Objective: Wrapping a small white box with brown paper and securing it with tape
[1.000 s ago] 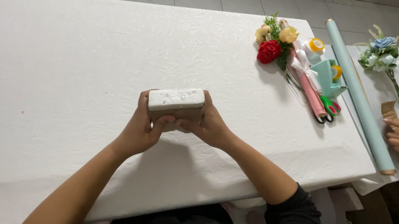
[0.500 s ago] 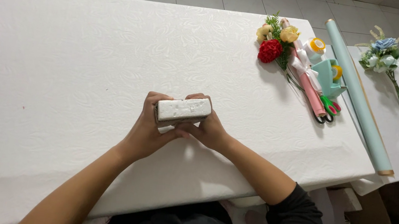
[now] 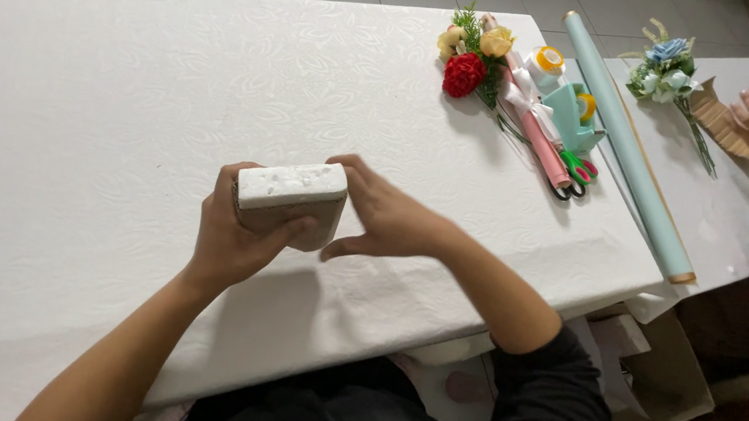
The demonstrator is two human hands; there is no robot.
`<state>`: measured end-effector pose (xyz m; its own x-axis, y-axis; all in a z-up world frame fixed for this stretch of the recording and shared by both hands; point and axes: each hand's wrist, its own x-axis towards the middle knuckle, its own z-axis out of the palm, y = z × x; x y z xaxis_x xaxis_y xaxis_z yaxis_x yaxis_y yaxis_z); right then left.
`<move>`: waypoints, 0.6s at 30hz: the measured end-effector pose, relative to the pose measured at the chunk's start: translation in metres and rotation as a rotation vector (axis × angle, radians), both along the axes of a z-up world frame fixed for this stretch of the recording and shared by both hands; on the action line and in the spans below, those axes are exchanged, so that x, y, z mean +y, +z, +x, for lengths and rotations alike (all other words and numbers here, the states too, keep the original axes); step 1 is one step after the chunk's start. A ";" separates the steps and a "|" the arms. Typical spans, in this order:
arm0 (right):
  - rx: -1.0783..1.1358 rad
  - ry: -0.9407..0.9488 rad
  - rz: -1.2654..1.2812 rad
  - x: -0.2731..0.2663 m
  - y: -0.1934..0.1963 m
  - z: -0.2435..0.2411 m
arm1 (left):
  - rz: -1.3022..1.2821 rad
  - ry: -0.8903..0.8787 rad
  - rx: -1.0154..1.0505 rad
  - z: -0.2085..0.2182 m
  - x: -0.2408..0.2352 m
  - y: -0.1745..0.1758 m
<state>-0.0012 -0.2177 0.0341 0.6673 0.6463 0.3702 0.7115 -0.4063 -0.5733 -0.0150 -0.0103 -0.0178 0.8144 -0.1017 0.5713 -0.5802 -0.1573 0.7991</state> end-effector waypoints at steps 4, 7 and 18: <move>-0.311 -0.254 -0.094 -0.091 0.021 0.045 | -0.051 0.058 0.001 0.004 0.008 0.006; -0.455 -1.077 -0.291 -0.198 -0.003 0.088 | -0.121 0.113 0.376 -0.001 0.012 0.032; -0.006 -1.455 -0.100 -0.396 -0.146 0.138 | -0.002 0.124 0.112 0.017 0.011 0.000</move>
<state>0.1368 -0.6135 -0.1118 0.7391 -0.5626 0.3704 -0.3526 -0.7917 -0.4989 0.0018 0.0010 -0.0178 0.8793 0.0046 0.4762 -0.4636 -0.2206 0.8582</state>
